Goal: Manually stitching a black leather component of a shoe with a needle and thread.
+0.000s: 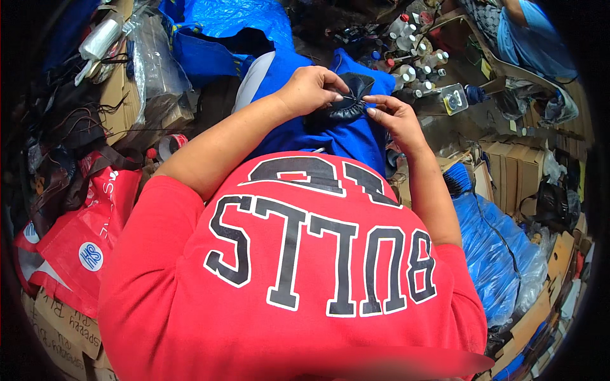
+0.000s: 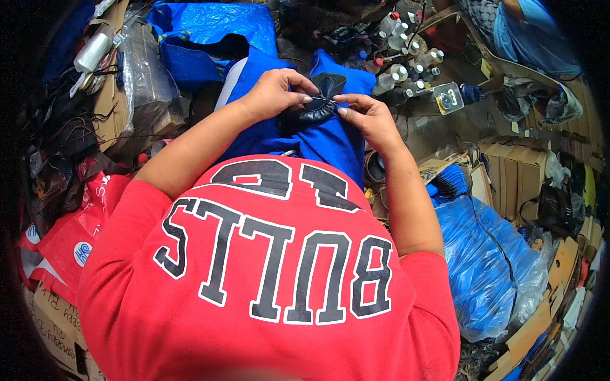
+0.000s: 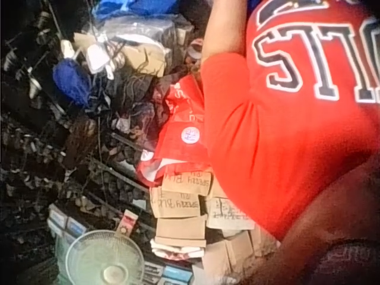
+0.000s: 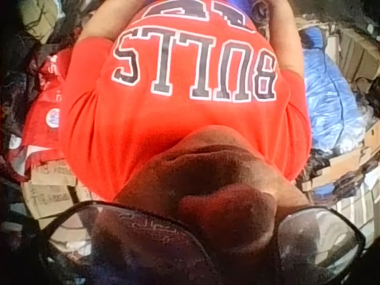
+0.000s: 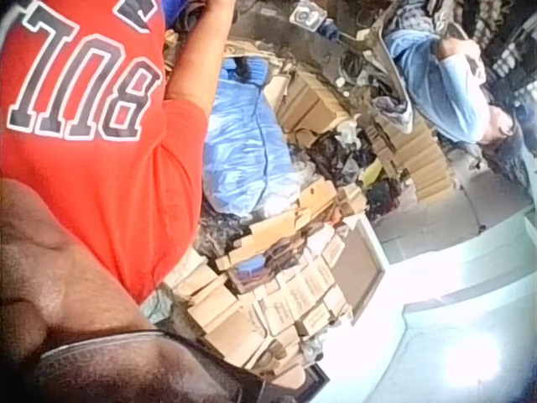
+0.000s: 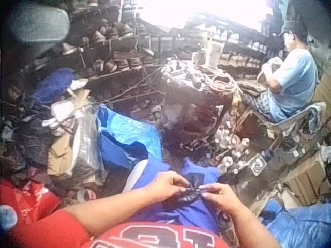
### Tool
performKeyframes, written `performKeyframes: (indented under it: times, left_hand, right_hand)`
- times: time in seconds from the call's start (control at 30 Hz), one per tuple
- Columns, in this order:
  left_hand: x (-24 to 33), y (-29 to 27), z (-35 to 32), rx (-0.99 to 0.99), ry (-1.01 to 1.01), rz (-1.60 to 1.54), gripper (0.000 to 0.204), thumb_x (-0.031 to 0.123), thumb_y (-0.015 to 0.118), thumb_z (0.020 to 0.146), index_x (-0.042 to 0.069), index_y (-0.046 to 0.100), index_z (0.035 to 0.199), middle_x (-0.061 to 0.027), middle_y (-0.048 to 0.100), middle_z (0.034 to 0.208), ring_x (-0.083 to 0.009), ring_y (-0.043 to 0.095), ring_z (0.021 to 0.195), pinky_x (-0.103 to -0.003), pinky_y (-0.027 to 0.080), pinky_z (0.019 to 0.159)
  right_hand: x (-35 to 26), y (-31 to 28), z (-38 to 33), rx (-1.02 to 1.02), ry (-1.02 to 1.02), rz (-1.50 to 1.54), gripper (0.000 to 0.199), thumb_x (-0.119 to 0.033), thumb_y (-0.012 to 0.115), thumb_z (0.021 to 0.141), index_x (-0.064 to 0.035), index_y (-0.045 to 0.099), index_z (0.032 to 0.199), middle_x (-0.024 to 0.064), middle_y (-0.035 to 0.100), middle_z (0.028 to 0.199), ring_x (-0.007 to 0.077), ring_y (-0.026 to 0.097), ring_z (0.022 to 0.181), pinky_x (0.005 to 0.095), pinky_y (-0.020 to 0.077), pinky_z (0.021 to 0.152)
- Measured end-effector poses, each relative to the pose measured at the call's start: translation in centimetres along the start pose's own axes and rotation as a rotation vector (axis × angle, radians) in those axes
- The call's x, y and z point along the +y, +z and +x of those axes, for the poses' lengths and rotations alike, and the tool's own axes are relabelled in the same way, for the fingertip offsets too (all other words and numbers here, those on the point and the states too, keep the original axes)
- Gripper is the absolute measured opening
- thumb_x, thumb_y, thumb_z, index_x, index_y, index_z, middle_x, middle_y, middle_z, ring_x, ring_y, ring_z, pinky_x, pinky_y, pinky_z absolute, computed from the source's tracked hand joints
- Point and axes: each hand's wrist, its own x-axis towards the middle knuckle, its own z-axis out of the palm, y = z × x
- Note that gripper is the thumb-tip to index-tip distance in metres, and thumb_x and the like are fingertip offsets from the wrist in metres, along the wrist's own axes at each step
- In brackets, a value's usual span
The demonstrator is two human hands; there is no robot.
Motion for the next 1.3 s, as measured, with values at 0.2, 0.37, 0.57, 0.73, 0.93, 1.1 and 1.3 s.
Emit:
performKeyframes:
  times: [0.2, 0.37, 0.57, 0.73, 0.93, 1.1, 1.3]
  left_hand:
    - [-1.4, 1.0, 1.0, -0.071, -0.082, -0.287, 0.019, 0.001, 0.067, 0.075, 0.002, 0.066, 0.094, -0.0018, 0.063, 0.076, -0.0061, 0.056, 0.069, -0.021, 0.046, 0.063]
    - [-1.5, 2.2, 1.9, -0.093, -0.011, -0.201, 0.013, 0.003, 0.068, 0.074, 0.001, 0.062, 0.086, -0.0008, 0.06, 0.074, -0.0068, 0.054, 0.068, -0.022, 0.045, 0.063]
    - [-1.7, 1.3, 1.4, 0.015, 0.32, 0.092, 0.009, 0.004, 0.071, 0.072, 0.002, 0.063, 0.074, -0.0009, 0.054, 0.076, -0.0093, 0.055, 0.066, -0.022, 0.047, 0.063]
    - [-1.1, -0.6, 0.3, -0.085, -0.076, -0.253, 0.009, 0.005, 0.071, 0.073, 0.002, 0.062, 0.073, -0.0023, 0.05, 0.073, -0.0111, 0.055, 0.064, -0.025, 0.046, 0.057]
    - [0.5, 0.1, 0.7, -0.049, 0.164, 0.237, 0.011, 0.009, 0.062, 0.08, 0.003, 0.06, 0.089, -0.0089, 0.059, 0.071, -0.0184, 0.062, 0.07, -0.032, 0.048, 0.063]
    - [1.1, 0.2, 0.7, -0.122, 0.209, 0.404, 0.013, 0.013, 0.057, 0.082, 0.004, 0.058, 0.091, -0.0182, 0.062, 0.081, -0.035, 0.06, 0.077, -0.038, 0.047, 0.067]
    - [1.9, 0.7, 0.8, -0.172, 0.264, 0.466, 0.011, 0.012, 0.054, 0.083, 0.005, 0.055, 0.091, -0.0192, 0.061, 0.081, -0.0376, 0.059, 0.078, -0.042, 0.046, 0.067]
  right_hand:
    - [-0.2, 0.2, 0.1, 0.011, -0.005, -0.038, 0.026, -0.005, 0.066, 0.079, -0.0031, 0.063, 0.105, -0.0017, 0.061, 0.082, 0.0042, 0.052, 0.073, 0.0174, 0.0409, 0.067]
    - [-0.2, 0.5, 0.9, 0.045, -0.038, -0.106, 0.022, -0.007, 0.067, 0.078, -0.0021, 0.064, 0.099, -0.0001, 0.062, 0.082, 0.005, 0.053, 0.074, 0.018, 0.0414, 0.067]
    - [-0.6, -0.2, 1.3, 0.064, -0.152, -0.389, 0.013, -0.01, 0.07, 0.076, -0.0017, 0.065, 0.084, 0.0012, 0.06, 0.082, 0.0071, 0.053, 0.076, 0.0207, 0.0419, 0.07]
    - [0.5, -2.3, 0.8, 0.074, -0.11, -0.273, 0.015, -0.015, 0.071, 0.075, -0.0025, 0.066, 0.082, 0.001, 0.054, 0.081, 0.0096, 0.051, 0.08, 0.023, 0.0414, 0.073]
    - [0.5, -1.6, -0.2, 0.02, -0.129, -0.36, 0.017, -0.019, 0.07, 0.077, -0.0029, 0.065, 0.078, 0.0009, 0.052, 0.088, 0.0092, 0.049, 0.081, 0.0226, 0.0398, 0.071]
    - [-1.6, -2.7, -3.0, 0.034, -0.1, -0.213, 0.015, -0.015, 0.069, 0.076, -0.0019, 0.063, 0.075, 0.0016, 0.052, 0.087, 0.0103, 0.05, 0.081, 0.0228, 0.039, 0.072]
    - [-1.8, -5.6, 0.7, 0.449, -0.381, -0.805, 0.015, -0.015, 0.065, 0.076, -0.0028, 0.063, 0.085, 0.0068, 0.053, 0.086, 0.0172, 0.053, 0.077, 0.0273, 0.0425, 0.065]
